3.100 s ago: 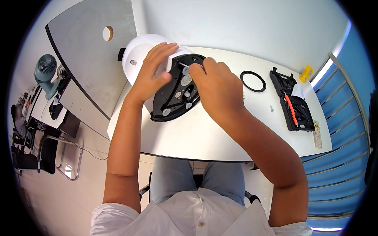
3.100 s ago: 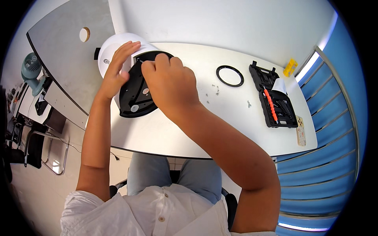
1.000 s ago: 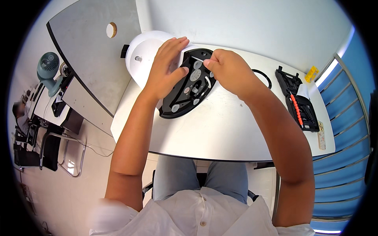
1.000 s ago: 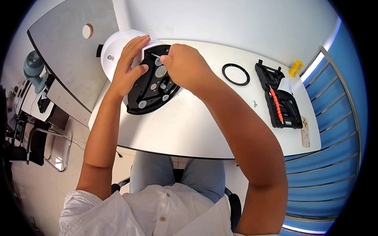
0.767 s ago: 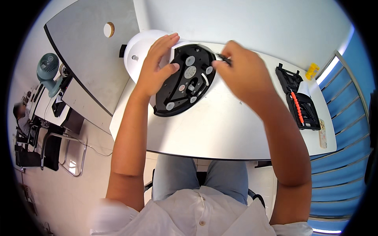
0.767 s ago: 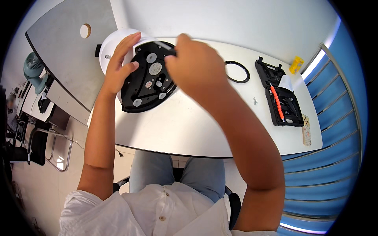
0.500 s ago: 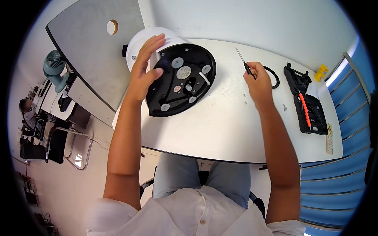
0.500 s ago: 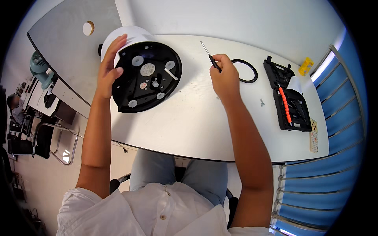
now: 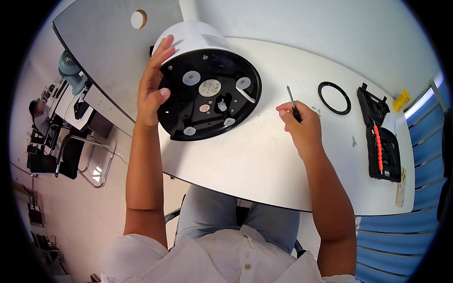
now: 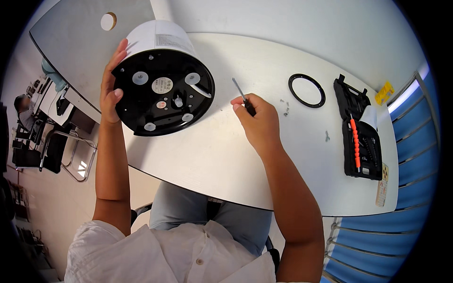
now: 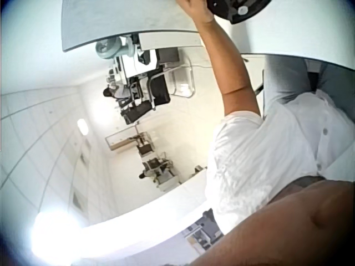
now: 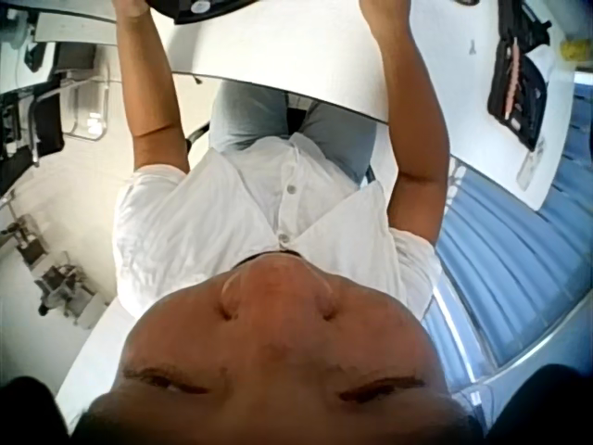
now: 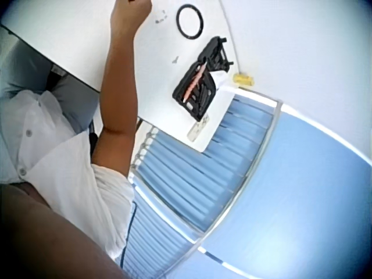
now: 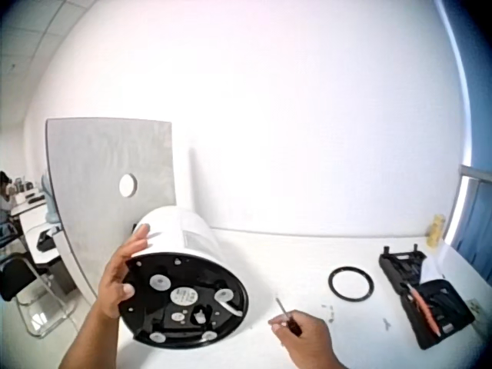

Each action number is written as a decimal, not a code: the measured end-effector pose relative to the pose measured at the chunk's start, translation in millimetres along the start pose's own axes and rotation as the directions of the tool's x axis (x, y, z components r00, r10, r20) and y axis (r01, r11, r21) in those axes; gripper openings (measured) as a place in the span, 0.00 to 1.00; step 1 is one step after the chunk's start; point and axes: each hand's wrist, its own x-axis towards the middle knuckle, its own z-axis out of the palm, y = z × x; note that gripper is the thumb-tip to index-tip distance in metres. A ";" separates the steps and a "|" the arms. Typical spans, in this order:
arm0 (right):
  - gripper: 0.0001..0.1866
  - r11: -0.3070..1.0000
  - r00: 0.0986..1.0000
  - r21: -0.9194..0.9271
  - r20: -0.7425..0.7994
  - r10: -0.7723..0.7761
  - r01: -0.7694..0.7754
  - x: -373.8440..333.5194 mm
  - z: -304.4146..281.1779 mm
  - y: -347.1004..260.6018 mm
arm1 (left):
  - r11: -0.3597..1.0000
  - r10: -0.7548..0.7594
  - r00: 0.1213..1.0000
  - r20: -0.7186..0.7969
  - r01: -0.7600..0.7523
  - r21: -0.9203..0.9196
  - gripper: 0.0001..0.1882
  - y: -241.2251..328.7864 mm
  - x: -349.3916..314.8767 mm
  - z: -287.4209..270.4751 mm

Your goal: The person assembles a white and black appliance by repeatedly inserting and tightening screws into the base using a screwdriver. The person rotates the device to access different screw holes and continues the assembly process throughout the clip.

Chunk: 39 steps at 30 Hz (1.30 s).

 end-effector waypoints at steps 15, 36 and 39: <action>0.08 0.950 0.830 0.015 0.483 -0.279 0.311 -4.5 21.7 21.6 | 0.984 0.058 0.998 -0.038 -0.064 -0.165 0.42 -13.2 -19.5 -11.4; 0.22 0.640 0.797 0.659 0.100 -0.595 0.395 -3.5 1.2 7.4 | 0.875 -0.181 0.928 -0.326 0.001 -0.485 0.35 25.9 9.7 46.2; 0.22 0.585 0.757 0.673 0.056 -0.651 0.453 -3.4 -5.0 1.0 | 0.853 -0.185 0.919 -0.349 -0.026 -0.521 0.35 32.4 9.2 57.6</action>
